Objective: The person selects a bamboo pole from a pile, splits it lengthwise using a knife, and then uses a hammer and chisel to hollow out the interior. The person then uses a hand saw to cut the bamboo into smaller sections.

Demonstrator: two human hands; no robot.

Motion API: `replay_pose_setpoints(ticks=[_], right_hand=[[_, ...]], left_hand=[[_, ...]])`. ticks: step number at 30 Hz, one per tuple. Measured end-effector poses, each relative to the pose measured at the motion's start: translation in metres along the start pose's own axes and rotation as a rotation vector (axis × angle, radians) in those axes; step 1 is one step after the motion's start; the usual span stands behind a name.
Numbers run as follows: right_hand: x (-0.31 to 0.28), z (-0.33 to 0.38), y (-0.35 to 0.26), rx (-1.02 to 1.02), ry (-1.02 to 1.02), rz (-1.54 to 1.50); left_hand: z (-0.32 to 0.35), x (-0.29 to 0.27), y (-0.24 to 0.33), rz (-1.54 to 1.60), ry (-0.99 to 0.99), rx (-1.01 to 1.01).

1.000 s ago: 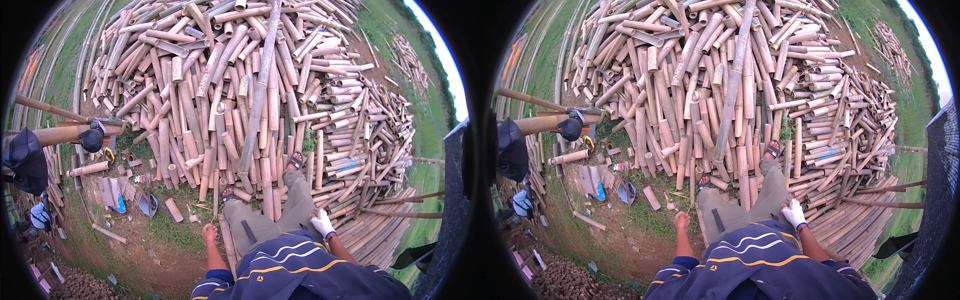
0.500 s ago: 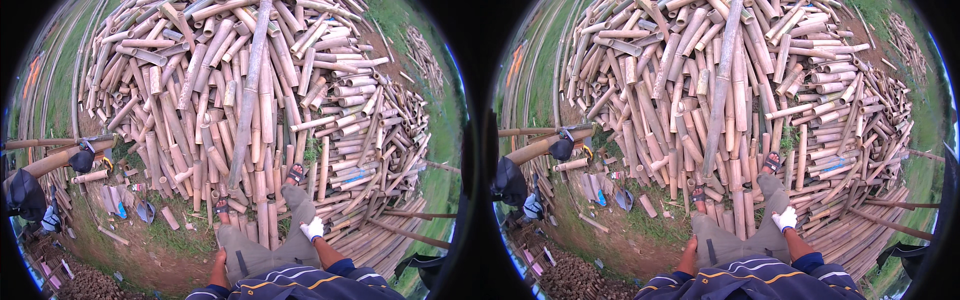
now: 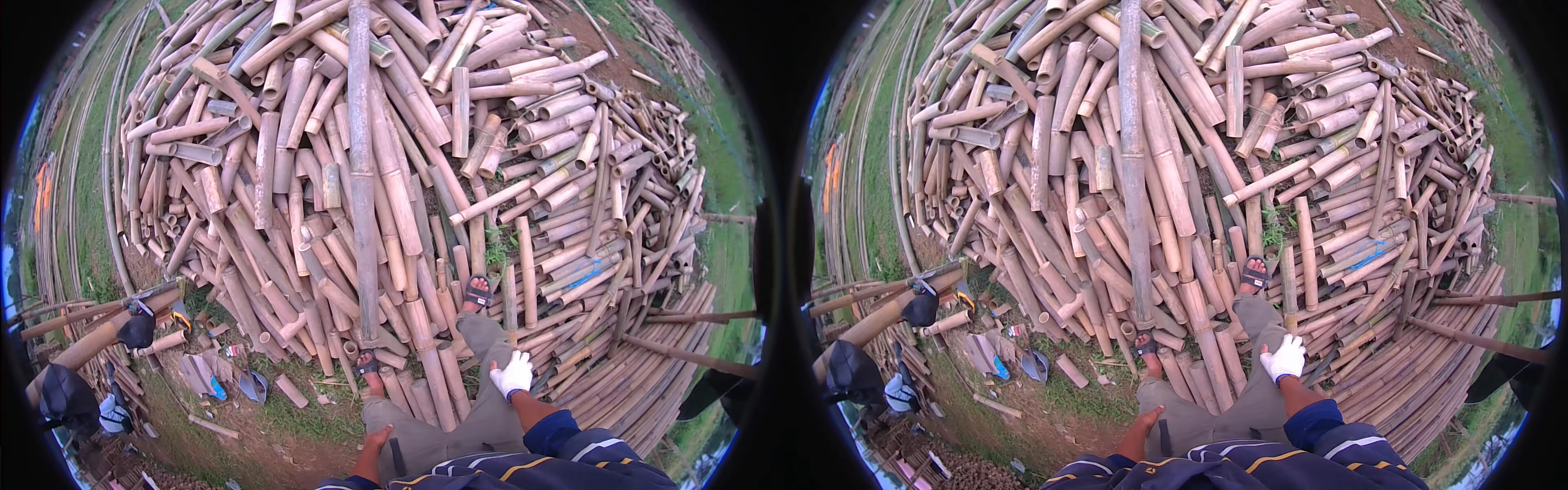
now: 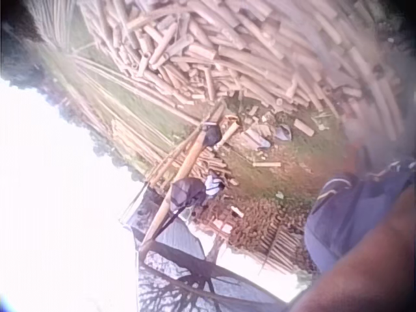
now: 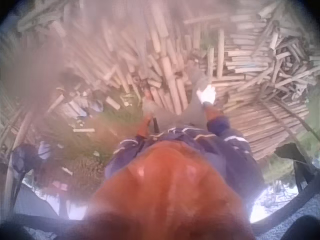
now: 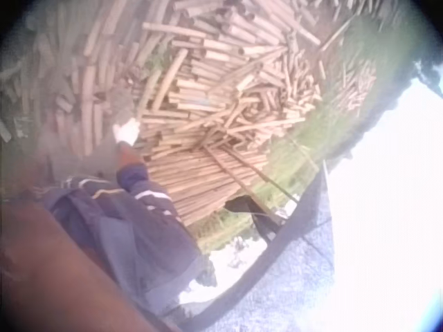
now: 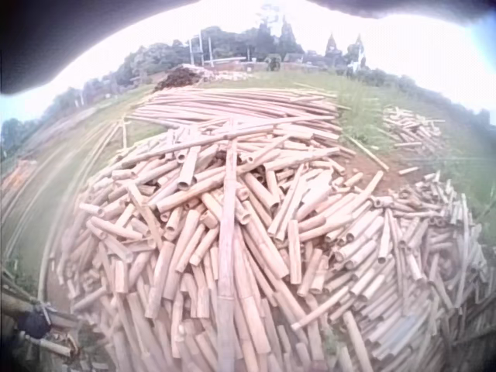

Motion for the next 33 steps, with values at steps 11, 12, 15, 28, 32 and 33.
replay_pose_setpoints(ticks=[11, 12, 15, 28, 32, 33], right_hand=[[-0.02, -0.039, 0.005, -0.084, 0.003, -0.043], [-0.021, -0.043, 0.004, -0.116, 0.01, -0.034], [-0.028, -0.059, -0.003, -0.193, 0.017, -0.029], [-0.049, -0.119, -0.008, -0.35, -0.007, -0.174], [-0.049, -0.127, -0.001, -0.327, -0.05, -0.223], [-0.052, -0.132, -0.001, -0.357, -0.052, -0.224]], left_hand=[[-0.007, -0.008, 0.068, -0.595, -0.257, -0.253], [-0.01, -0.009, 0.082, -0.679, -0.277, -0.236], [-0.017, 0.005, 0.21, -1.177, -0.23, 0.084], [0.097, 0.173, 0.929, 0.033, 0.03, 1.244], [0.068, 0.253, 1.0, 0.43, -0.272, 0.92], [0.047, 0.25, 1.014, 0.535, -0.283, 0.86]])
Point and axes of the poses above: each hand's wrist, its own z-axis away from the middle knuckle, its own x-axis out of the palm, y = z × x, the point moved 9 cm from there along -z, towards the middle knuckle, and after that the axes turned 6 degrees about x, right-handed, at the moved point
